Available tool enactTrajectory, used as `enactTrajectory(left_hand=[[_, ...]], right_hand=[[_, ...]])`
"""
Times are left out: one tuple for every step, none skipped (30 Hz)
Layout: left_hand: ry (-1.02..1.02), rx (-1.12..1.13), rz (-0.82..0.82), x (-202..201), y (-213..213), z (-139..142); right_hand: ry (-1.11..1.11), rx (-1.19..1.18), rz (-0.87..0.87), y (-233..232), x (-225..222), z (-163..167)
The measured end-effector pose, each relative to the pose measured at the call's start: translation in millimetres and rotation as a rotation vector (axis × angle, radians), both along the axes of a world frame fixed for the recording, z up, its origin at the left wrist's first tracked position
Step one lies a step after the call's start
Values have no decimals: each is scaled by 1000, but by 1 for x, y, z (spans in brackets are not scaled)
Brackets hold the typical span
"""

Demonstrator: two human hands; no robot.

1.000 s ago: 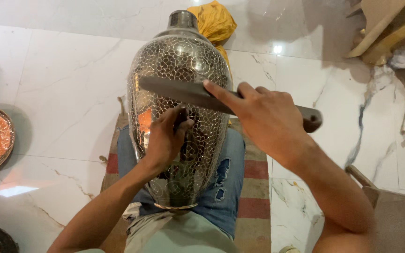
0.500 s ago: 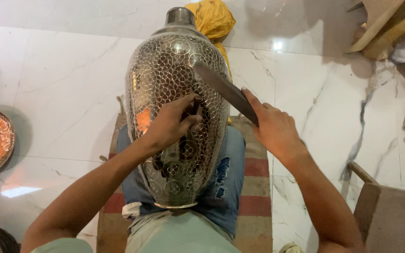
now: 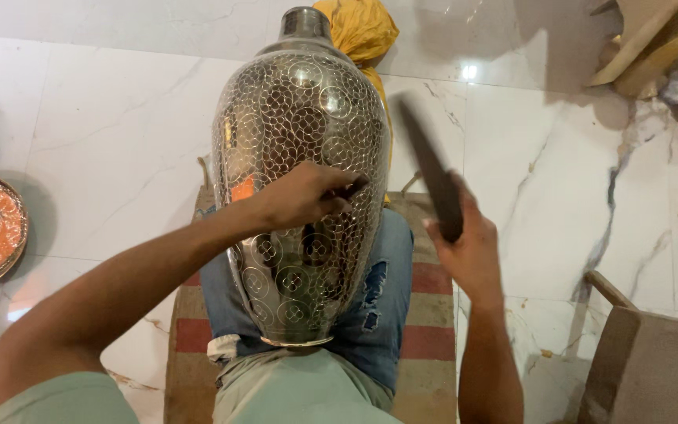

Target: The person sits on the floor with a large engraved metal vase held between their legs. They hold a small chisel against the vase surface and strike it with a wooden mallet to chase the decorative pattern, repositioning the chisel and turning the vase as they work around it.

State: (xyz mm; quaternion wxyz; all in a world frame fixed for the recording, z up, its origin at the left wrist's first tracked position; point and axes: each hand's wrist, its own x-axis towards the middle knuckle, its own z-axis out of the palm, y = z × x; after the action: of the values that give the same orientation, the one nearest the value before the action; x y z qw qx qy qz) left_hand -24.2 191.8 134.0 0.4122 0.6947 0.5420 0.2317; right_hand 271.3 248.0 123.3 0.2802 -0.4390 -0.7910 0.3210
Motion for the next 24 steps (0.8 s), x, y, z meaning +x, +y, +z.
enactTrajectory(left_hand=[[-8, 51, -91, -1, 6, 0], [-20, 107, -175, -1, 13, -1], [3, 99, -243, 0, 17, -3], [29, 89, -320, 1, 22, -4], [60, 89, -392, 1, 31, -5], [120, 54, -446, 1, 39, -6], [169, 7, -499, 4, 41, -7], [222, -39, -549, 7, 43, -8], [217, -25, -599, 7, 46, -7], [217, -7, -653, 8, 49, -6], [199, 3, -703, 12, 50, -6], [206, -87, -712, 17, 48, -6], [219, -167, -718, 20, 50, -4], [254, -238, -723, 21, 52, -3], [271, -196, -767, 22, 53, -1], [276, -159, -807, 22, 54, 1], [270, -127, -847, 23, 52, 2], [187, -71, -730, 23, 49, 3], [120, -11, -611, 19, 47, 6], [46, 43, -495, 16, 42, 7], [11, 60, -354, 13, 38, 9], [-18, 80, -214, 8, 35, 12], [-49, 98, -77, 7, 32, 14], [-14, -13, -81, 6, 29, 15]], right_hand=[[-83, 35, -21, -12, 4, -9], [-172, 75, -37, -22, 11, -16], [-261, 108, -53, -37, 16, -25], [-44, -58, -168, -55, 17, -38], [178, -212, -275, -69, 11, -52], [399, -367, -374, -80, 10, -66], [310, -313, -352, -92, 20, -75], [225, -258, -325, -102, 28, -86], [158, -194, -303, -110, 28, -99], [226, -220, -374, -116, 27, -112], [279, -256, -442, -125, 25, -124], [314, -303, -514, -137, 26, -133], [323, -310, -501, -144, 26, -140], [352, -304, -484, -148, 23, -145], [381, -301, -474, -154, 21, -147], [284, -152, -426, -157, 18, -147], [177, -12, -372, -161, 16, -144], [74, 132, -311, -163, 15, -138], [84, -22, -388, -160, 12, -132], [88, -184, -463, -158, 10, -125], [89, -347, -529, -154, 10, -117], [30, -286, -440, -149, 8, -110], [-30, -228, -353, -143, 9, -103], [-90, -169, -263, -135, 9, -98]])
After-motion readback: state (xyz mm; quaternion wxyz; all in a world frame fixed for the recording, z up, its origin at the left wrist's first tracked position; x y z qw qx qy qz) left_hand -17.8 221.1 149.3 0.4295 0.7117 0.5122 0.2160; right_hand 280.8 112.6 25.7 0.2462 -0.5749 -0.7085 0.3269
